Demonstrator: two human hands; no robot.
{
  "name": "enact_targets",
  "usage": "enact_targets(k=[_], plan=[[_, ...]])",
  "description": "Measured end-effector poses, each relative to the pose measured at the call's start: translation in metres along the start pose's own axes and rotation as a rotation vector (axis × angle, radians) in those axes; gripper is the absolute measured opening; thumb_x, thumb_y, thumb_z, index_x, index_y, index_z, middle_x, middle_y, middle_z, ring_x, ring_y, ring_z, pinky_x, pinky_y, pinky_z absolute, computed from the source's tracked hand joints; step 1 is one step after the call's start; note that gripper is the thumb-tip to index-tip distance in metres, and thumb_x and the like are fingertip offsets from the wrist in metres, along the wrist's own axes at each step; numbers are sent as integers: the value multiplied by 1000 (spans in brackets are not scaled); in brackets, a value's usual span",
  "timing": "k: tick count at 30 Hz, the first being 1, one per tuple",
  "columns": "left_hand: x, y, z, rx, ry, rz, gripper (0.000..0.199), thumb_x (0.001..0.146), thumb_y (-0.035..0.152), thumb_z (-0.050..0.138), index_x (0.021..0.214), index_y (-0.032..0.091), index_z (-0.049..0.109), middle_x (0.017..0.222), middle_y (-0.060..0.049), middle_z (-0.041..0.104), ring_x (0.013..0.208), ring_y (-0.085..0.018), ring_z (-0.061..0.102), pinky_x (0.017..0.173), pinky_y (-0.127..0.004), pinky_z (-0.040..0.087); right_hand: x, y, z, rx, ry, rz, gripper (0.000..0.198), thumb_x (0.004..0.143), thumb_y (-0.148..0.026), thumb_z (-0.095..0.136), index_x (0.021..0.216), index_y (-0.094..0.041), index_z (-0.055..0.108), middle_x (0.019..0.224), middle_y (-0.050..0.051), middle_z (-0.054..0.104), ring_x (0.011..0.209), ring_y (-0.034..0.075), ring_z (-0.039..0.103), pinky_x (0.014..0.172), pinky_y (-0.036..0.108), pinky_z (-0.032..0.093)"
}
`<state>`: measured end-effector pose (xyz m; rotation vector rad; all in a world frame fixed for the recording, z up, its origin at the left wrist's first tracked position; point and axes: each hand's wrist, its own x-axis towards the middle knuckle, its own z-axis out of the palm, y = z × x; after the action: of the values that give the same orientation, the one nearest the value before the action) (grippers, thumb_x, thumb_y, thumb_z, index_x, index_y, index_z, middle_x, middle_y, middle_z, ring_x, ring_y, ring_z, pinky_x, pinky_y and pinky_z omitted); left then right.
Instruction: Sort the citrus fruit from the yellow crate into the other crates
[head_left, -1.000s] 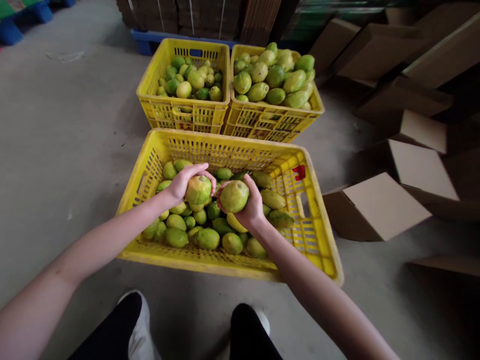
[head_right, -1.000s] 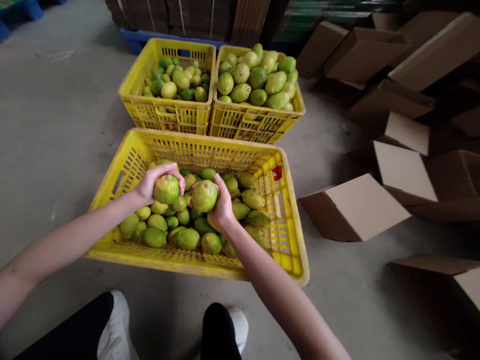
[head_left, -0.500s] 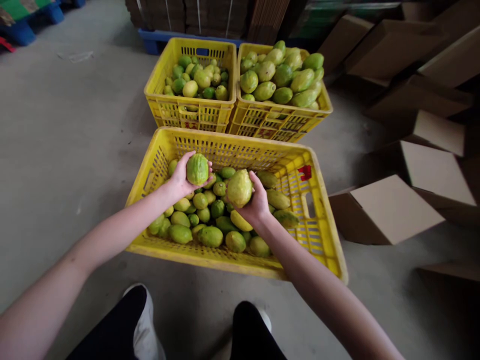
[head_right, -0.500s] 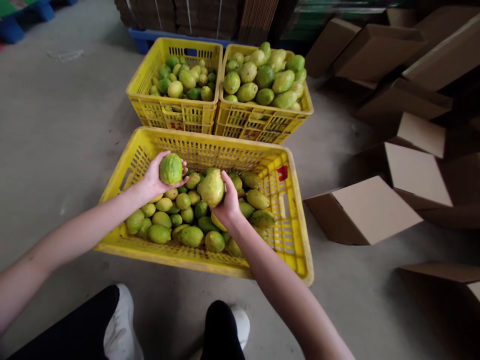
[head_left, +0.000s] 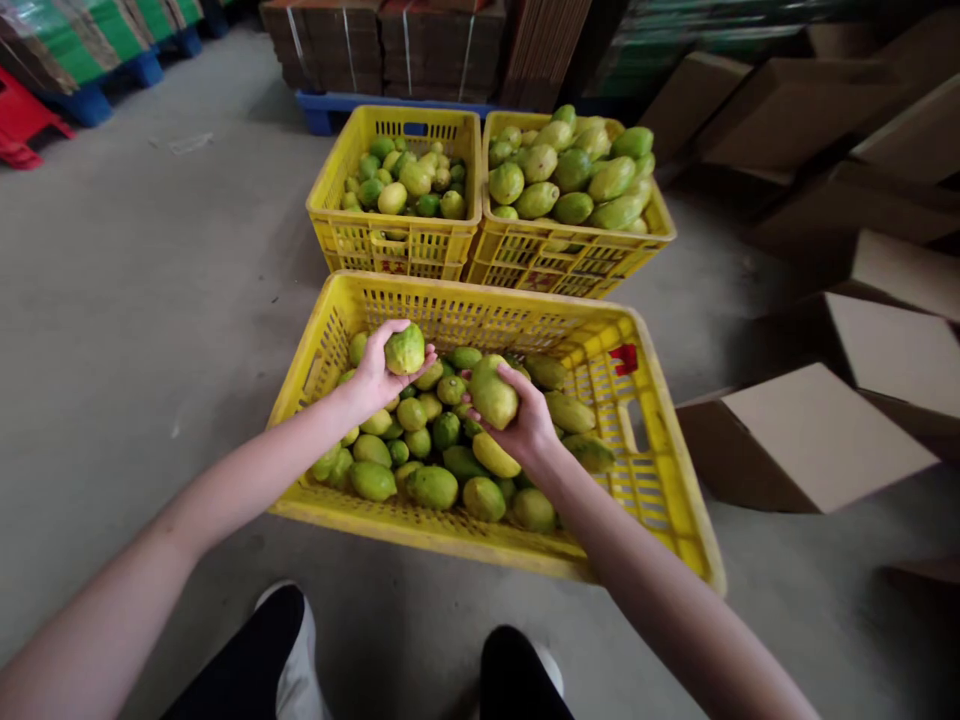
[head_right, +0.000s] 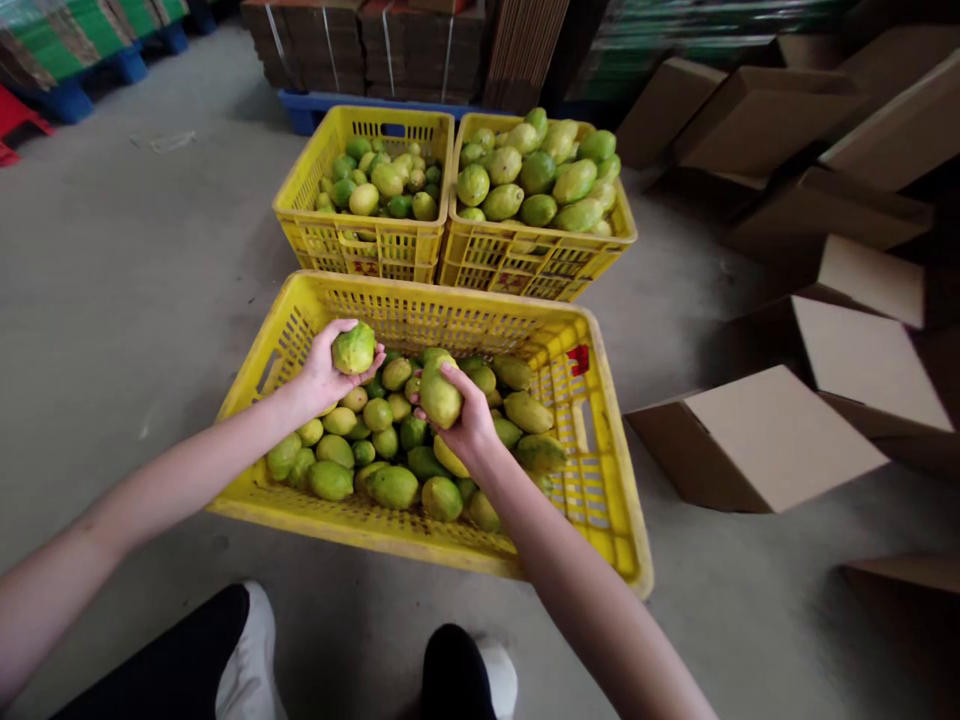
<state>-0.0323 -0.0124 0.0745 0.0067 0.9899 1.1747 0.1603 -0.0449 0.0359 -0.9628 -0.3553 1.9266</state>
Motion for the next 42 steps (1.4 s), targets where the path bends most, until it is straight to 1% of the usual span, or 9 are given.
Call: enact_targets(k=[8, 17, 20, 24, 26, 29, 32, 38, 42], plan=[[10, -8, -9, 153, 143, -321, 45, 101, 42, 34, 102, 11, 67, 71, -11, 69, 58, -18, 67, 48, -23, 55, 7, 2, -6, 31, 144, 96, 31, 79, -41, 66, 106, -26, 61, 84, 5, 75, 70, 23, 71, 56, 35, 63], [13, -18, -8, 293, 15, -339, 33, 99, 43, 52, 98, 13, 65, 77, -10, 68, 64, -18, 66, 53, -25, 58, 12, 1, -13, 21, 152, 155, 33, 82, -47, 67, 100, -19, 62, 78, 8, 73, 67, 21, 71, 57, 32, 64], [14, -23, -12, 460, -112, -94, 27, 89, 39, 72, 102, 17, 62, 97, -8, 70, 84, -20, 70, 74, -30, 61, 11, 2, -12, -159, 142, -64, 46, 69, -35, 83, 106, -25, 58, 87, 1, 73, 69, 19, 69, 54, 29, 60], [16, -25, -20, 791, -248, 599, 71, 57, 24, 96, 115, 24, 56, 125, -6, 59, 114, -23, 61, 100, -40, 53, 9, -2, -13, -466, 114, -579, 73, 53, -24, 92, 114, -32, 54, 111, -3, 69, 94, 19, 68, 78, 31, 60], [15, -23, -22, 897, -330, 858, 73, 56, 27, 97, 116, 24, 57, 128, -6, 55, 118, -23, 58, 104, -40, 51, 9, -5, -15, -616, 94, -744, 72, 52, -24, 93, 113, -30, 56, 121, 0, 65, 106, 22, 65, 92, 35, 57], [11, -18, -22, 937, -390, 1034, 63, 61, 32, 94, 116, 24, 64, 130, -7, 51, 116, -23, 59, 100, -38, 53, 7, -9, -15, -670, 79, -836, 73, 53, -24, 93, 116, -29, 57, 126, 2, 63, 113, 23, 63, 100, 39, 53], [8, -13, -21, 879, -407, 921, 61, 64, 33, 92, 119, 24, 68, 129, -8, 56, 115, -24, 60, 99, -39, 54, 5, -10, -13, -536, 17, -714, 73, 52, -24, 95, 112, -31, 54, 117, -1, 67, 99, 21, 69, 91, 39, 57], [7, -7, -14, 406, -550, 297, 53, 81, 34, 73, 131, 21, 62, 127, -9, 70, 122, -28, 65, 105, -44, 54, 1, -13, -11, -314, -146, -328, 57, 52, -32, 97, 98, -24, 65, 87, -3, 76, 75, 17, 71, 72, 29, 60], [-2, -10, -5, 214, -488, 120, 37, 94, 30, 53, 127, 16, 63, 129, -11, 70, 130, -27, 61, 109, -44, 52, -1, -13, -9, -244, -222, -193, 52, 55, -36, 95, 96, -22, 68, 81, -1, 76, 69, 16, 72, 66, 26, 59]])
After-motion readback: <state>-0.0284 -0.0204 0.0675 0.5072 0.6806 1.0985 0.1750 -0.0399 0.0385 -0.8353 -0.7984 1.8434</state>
